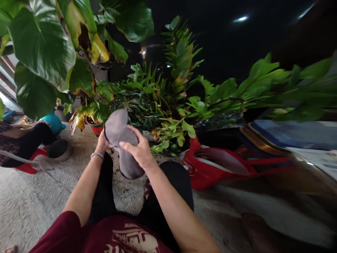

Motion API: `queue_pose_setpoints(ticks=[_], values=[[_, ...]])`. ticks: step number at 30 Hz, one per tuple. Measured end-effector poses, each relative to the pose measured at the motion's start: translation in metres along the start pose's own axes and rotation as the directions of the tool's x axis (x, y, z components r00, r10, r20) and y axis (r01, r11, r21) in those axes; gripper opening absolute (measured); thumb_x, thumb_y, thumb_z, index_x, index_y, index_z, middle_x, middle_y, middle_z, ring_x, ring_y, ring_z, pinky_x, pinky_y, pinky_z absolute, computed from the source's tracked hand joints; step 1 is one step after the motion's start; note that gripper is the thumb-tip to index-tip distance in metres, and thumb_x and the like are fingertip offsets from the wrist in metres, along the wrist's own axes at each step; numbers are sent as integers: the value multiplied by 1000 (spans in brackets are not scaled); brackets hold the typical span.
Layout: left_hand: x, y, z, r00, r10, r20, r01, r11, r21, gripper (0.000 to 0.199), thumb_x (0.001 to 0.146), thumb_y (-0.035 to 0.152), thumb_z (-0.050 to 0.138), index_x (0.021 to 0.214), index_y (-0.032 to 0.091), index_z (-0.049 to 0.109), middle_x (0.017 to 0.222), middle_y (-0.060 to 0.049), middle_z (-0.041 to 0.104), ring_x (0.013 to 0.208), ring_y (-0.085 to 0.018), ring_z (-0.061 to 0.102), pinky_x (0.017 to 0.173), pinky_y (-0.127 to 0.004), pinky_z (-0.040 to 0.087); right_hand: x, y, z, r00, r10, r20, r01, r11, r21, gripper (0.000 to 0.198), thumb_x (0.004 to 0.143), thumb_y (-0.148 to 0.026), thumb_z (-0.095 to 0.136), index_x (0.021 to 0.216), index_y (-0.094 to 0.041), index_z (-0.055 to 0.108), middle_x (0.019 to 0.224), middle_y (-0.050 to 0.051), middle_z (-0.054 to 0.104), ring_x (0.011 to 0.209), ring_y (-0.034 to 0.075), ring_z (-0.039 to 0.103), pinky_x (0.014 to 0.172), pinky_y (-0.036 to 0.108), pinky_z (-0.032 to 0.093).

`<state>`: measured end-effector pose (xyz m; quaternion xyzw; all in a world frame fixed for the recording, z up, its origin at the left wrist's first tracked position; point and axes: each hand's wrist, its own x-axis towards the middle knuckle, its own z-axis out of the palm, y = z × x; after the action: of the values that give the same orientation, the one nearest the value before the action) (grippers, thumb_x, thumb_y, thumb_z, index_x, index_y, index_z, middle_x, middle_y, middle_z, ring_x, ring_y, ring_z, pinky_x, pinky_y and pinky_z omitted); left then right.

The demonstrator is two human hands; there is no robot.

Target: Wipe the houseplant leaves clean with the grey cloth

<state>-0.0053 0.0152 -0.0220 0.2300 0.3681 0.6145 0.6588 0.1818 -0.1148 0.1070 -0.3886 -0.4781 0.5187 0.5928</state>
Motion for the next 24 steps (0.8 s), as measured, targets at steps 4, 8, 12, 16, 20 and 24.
queue_pose_setpoints(ticks=[4,8,12,16,20,24], values=[[-3,-4,-1,999,-31,43,28,998,61,42,93,51,51,100,16,73,90,-8,74,79,-20,68,71,-29,52,39,10,13,994,-90,-60,92,996,19,66,57,-31,84,121,-22,68,118,5,73,108,24,66,100,38,50],[-4,0,-4,999,-17,-39,21,996,89,46,94,53,48,102,15,73,99,-10,74,81,-19,66,73,-29,52,8,58,10,954,252,-163,-255,967,1,67,53,-32,84,117,-16,69,99,8,77,92,28,70,89,43,55],[-3,3,-4,999,-42,-26,44,994,95,46,92,53,52,107,14,72,102,-11,73,83,-20,65,77,-32,53,-33,50,-7,944,329,-23,-329,944,-15,65,57,-32,85,118,-16,70,90,7,77,83,27,71,81,43,57],[-4,0,-1,1000,-12,4,11,994,110,43,92,51,52,109,17,72,104,-10,73,89,-21,65,74,-30,52,-2,2,-16,995,-25,-97,22,999,-32,67,59,-34,86,123,-24,68,113,5,75,102,27,69,93,40,54],[-9,-2,2,1000,-13,21,9,984,180,47,89,55,54,109,17,72,115,-11,71,93,-22,65,74,-29,50,41,7,-6,972,-85,-220,95,995,34,75,59,-38,84,129,-22,63,119,6,73,107,26,68,97,40,53],[-9,-3,2,1000,8,-8,-7,979,204,49,89,57,54,111,18,73,114,-10,72,95,-23,65,76,-31,49,13,55,4,953,246,-176,-244,969,34,69,52,-34,85,118,-17,69,97,6,77,92,29,72,88,44,56]])
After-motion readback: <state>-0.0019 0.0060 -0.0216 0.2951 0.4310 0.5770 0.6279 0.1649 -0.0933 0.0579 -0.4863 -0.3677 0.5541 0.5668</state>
